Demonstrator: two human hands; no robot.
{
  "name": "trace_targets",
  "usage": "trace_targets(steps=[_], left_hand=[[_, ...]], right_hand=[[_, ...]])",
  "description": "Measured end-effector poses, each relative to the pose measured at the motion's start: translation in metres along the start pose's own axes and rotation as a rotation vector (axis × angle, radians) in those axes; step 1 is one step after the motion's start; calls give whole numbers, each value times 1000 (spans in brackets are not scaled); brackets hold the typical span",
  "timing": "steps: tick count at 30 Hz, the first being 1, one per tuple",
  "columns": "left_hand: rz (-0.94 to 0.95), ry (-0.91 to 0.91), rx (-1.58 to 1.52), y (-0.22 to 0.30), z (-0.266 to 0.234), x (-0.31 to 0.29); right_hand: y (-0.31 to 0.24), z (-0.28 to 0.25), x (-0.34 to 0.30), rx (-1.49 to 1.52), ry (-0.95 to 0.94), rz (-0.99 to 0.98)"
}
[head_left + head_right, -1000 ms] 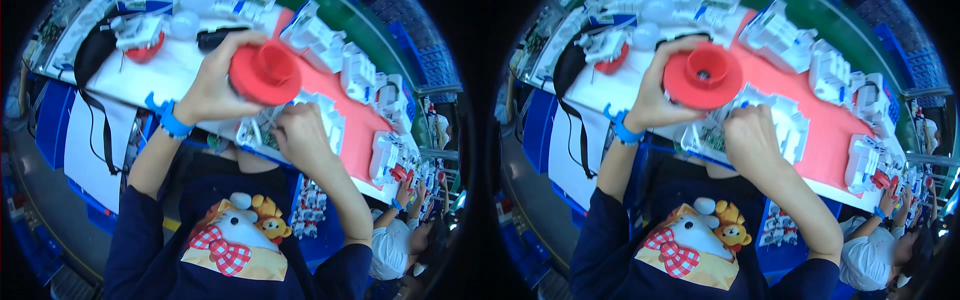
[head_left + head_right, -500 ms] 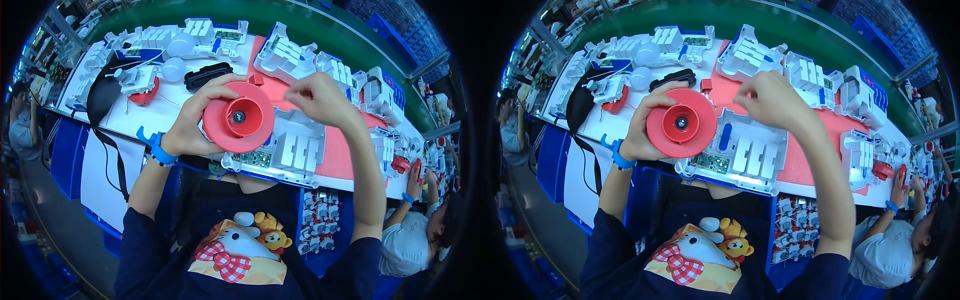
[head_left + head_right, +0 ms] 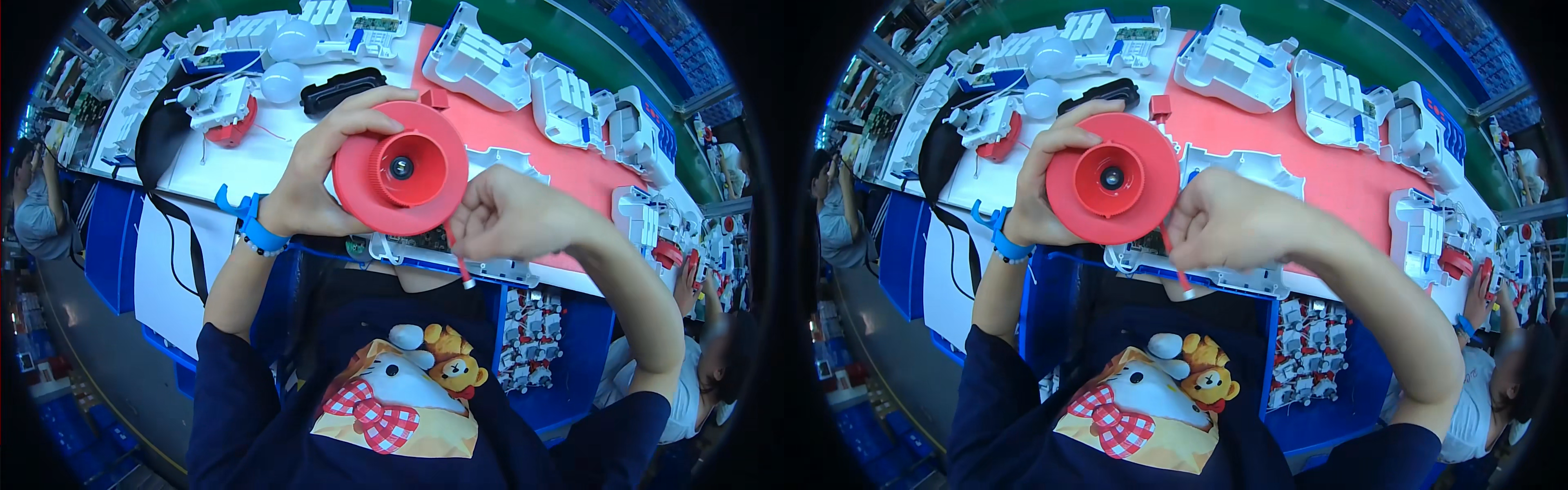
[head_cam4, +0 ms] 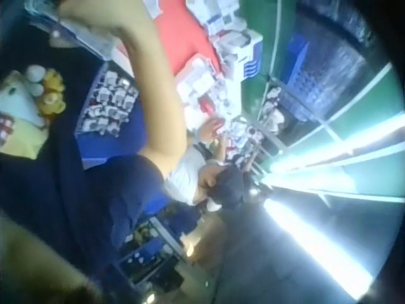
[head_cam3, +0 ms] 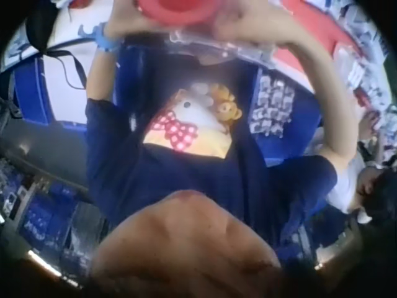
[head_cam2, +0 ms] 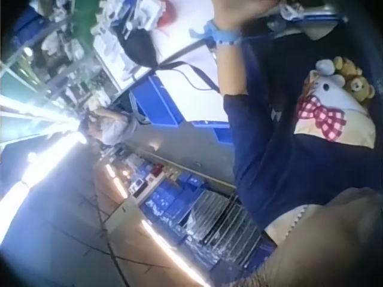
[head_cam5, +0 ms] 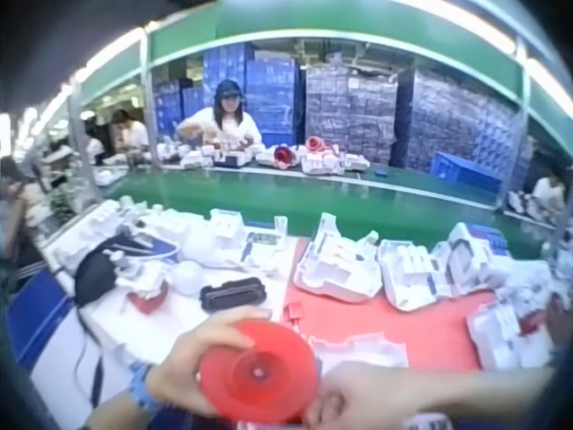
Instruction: Assemble electronic components, including a circuit board and wires, into a plastic housing on an assembly line.
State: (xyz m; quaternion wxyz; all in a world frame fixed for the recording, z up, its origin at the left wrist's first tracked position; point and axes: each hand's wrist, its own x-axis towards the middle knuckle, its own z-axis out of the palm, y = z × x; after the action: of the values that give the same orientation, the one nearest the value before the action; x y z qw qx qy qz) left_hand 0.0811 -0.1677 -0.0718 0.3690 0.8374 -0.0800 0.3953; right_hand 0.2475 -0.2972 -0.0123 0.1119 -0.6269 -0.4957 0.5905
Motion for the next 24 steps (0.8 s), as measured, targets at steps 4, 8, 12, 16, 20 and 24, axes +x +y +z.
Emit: trace_targets(steps=[4, 8, 12, 16, 20, 24], left_hand=[[-1, 33, 9, -5, -1, -8], [16, 56, 2, -12, -1, -14], [10, 71, -1, -16, -2, -19], [46, 74, 15, -24, -3, -18], [77, 103, 55, -31, -1, -22], [71, 110, 54, -35, 2, -26]], right_hand=[[0, 33, 5, 350, 17, 42], [20, 53, 13, 407, 87, -122], [34, 65, 28, 60, 378, -354], [41, 65, 42, -334, 609, -493], [51, 68, 56, -362, 800, -535], [54, 71, 57, -321, 822, -514]])
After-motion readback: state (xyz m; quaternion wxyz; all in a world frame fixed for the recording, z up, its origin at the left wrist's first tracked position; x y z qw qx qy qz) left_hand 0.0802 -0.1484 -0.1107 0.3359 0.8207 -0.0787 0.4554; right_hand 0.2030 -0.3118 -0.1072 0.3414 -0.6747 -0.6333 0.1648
